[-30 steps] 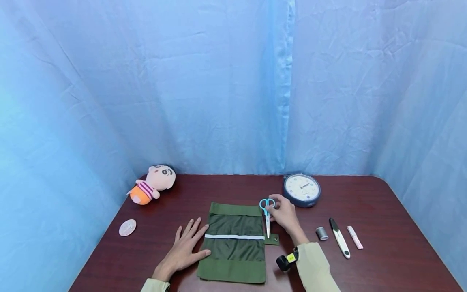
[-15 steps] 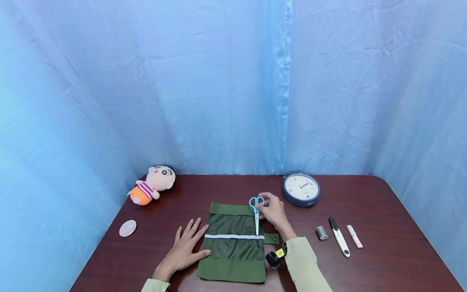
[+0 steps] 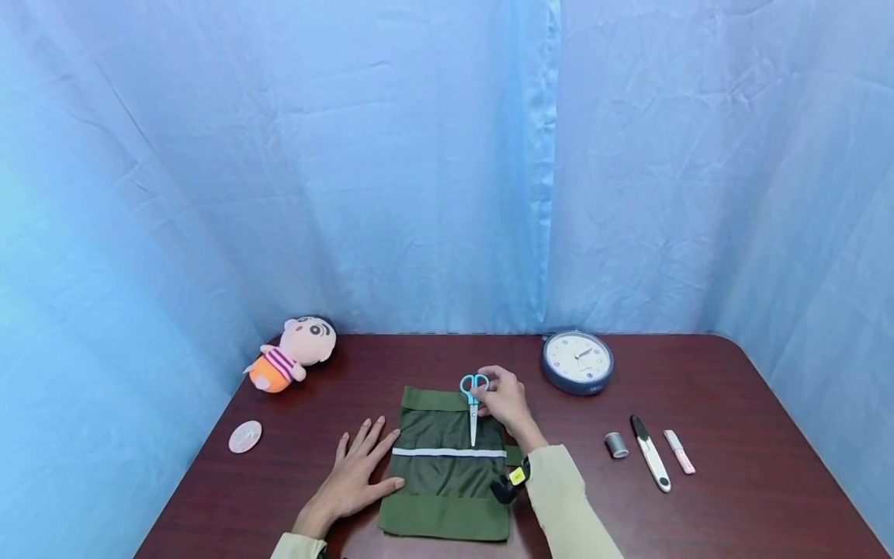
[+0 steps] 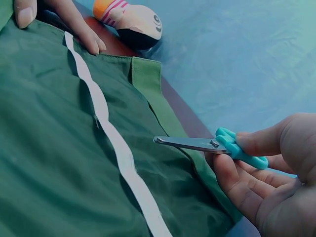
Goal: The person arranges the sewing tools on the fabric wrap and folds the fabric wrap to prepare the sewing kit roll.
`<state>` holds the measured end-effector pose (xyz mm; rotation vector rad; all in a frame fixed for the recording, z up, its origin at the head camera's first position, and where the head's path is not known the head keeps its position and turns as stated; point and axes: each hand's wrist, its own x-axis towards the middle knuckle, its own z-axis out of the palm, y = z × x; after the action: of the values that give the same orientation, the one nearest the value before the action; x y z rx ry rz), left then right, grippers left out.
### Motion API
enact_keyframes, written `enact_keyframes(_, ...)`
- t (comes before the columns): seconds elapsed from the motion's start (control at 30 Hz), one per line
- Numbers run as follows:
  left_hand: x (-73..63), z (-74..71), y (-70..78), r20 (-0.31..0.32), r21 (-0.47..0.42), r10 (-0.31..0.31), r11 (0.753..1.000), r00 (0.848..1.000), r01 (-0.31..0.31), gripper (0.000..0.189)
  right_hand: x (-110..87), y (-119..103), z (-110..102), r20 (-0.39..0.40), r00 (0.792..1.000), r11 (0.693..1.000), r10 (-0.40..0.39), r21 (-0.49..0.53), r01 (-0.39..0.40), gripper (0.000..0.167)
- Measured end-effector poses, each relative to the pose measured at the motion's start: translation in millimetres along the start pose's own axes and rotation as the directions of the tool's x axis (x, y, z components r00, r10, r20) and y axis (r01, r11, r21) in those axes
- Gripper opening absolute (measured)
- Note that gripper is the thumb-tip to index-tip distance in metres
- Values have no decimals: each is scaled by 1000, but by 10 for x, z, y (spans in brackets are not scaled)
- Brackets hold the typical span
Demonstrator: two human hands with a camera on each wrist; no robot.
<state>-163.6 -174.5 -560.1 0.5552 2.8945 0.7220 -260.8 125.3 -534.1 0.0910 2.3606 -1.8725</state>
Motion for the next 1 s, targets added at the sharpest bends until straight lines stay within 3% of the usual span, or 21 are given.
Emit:
enact_keyframes(0.33, 8, -17, 12, 1, -4, 2, 1000, 1000, -2, 80, 65, -32, 238, 13, 1000, 998, 4, 69, -5, 38)
enact_keyframes(1.0, 15, -24, 32, 10, 13, -11, 1000, 1000, 11, 80, 102, -49, 643, 79, 997, 994, 6, 108, -15, 36)
